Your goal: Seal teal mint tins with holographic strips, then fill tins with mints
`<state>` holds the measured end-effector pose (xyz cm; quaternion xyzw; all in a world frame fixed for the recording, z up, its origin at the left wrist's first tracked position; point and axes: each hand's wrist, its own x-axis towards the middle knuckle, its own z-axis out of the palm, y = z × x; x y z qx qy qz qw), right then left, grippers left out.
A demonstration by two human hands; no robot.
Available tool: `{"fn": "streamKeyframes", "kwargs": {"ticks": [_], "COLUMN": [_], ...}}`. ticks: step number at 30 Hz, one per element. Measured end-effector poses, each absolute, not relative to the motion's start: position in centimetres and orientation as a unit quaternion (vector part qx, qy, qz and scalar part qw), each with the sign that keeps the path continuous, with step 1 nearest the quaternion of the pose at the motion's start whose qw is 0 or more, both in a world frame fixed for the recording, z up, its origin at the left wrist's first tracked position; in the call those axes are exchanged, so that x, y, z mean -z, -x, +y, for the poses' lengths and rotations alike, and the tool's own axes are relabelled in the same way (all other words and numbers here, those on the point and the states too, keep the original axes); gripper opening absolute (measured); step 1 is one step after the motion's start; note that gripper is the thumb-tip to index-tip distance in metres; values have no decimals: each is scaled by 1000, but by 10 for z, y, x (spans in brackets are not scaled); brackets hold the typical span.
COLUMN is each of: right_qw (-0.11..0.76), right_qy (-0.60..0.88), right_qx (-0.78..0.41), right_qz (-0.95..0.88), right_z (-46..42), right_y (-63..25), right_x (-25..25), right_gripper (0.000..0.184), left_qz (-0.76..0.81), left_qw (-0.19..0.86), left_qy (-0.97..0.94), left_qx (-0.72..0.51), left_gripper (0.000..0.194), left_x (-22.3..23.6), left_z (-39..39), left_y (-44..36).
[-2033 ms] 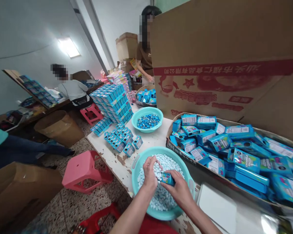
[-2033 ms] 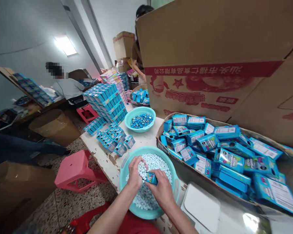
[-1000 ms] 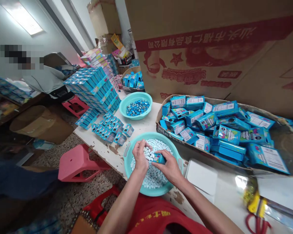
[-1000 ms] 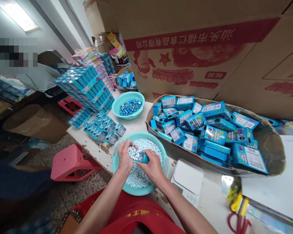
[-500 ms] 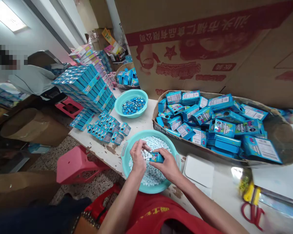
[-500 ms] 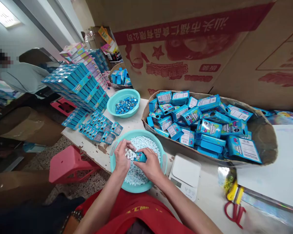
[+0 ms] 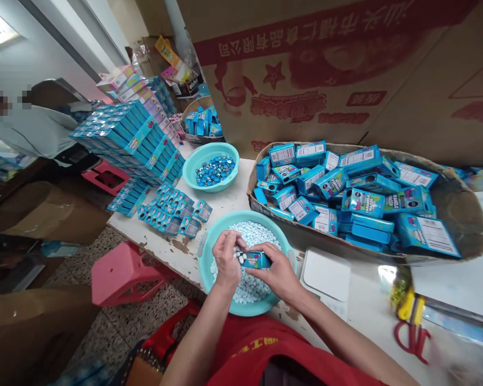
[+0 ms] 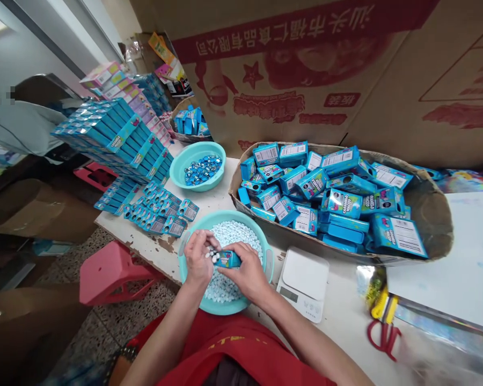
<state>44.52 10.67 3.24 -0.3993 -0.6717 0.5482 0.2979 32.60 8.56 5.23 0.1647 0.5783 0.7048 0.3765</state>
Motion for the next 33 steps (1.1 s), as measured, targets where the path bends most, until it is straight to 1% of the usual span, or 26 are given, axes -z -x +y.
{"fn": "streamKeyframes", "kwargs": {"ticks": [3,8,10,12,13,14,16,18,19,20,21,23,26,27,28,31,33], "right_qw": [290,288,287,298,309,320,333,331,328,327,331,339,327,320,315,309,297], "right_qy": [418,420,421,422,424,426,436,447,448,445,442,436,433,432,434,442,437], "right_qx": [-555,-579,-591,-592,-588,-581,-569,-561,-559,-557,-552,-537,-522,-520,-517,-503,-497], "right_qz": [-658,-637,-626,-619,-616,-615,-612,-613,-616,-620,-625,-638,-658,-664,-667,-675,-689], "right_z": [108,110,111,113,114,115,118,120,121,121,121,120,119,119,118,118,117], "right_y": [-446,-446,-451,-460,-466,-472,-482,-488,-488,-487,-485,-478,-469,-467,-466,-467,-467], "right_x": [-22,-9,-10,-14,-17,-19,-22,-22,-22,-21,-20,-19,-16,-15,-13,-7,-2], "right_gripper": [29,32,34,37,38,39,39,38,38,37,36,35,33,32,32,30,28], "left_qz": [592,567,574,627,673,728,828,878,890,896,898,891,842,820,802,774,717], "left_qw": [380,424,405,353,330,310,266,219,204,197,198,219,304,332,353,385,427], "left_qy": [-146,-154,-140,-144,-169,-212,-314,-376,-384,-384,-382,-371,-291,-256,-226,-170,-108], "left_qx": [-695,-689,-698,-680,-641,-573,-381,-197,-137,-103,-95,-147,-337,-389,-426,-473,-540], "left_gripper": [28,26,26,28,29,29,23,25,29,33,34,30,12,11,15,28,29], "left_x": [-45,-42,-38,-27,-19,-10,11,29,36,42,46,51,55,55,53,38,20], "left_z": [86,87,86,82,78,73,60,49,45,42,42,44,51,54,56,60,62], "left_y": [-333,-337,-324,-302,-290,-280,-270,-276,-285,-295,-306,-323,-327,-323,-319,-307,-305]}}
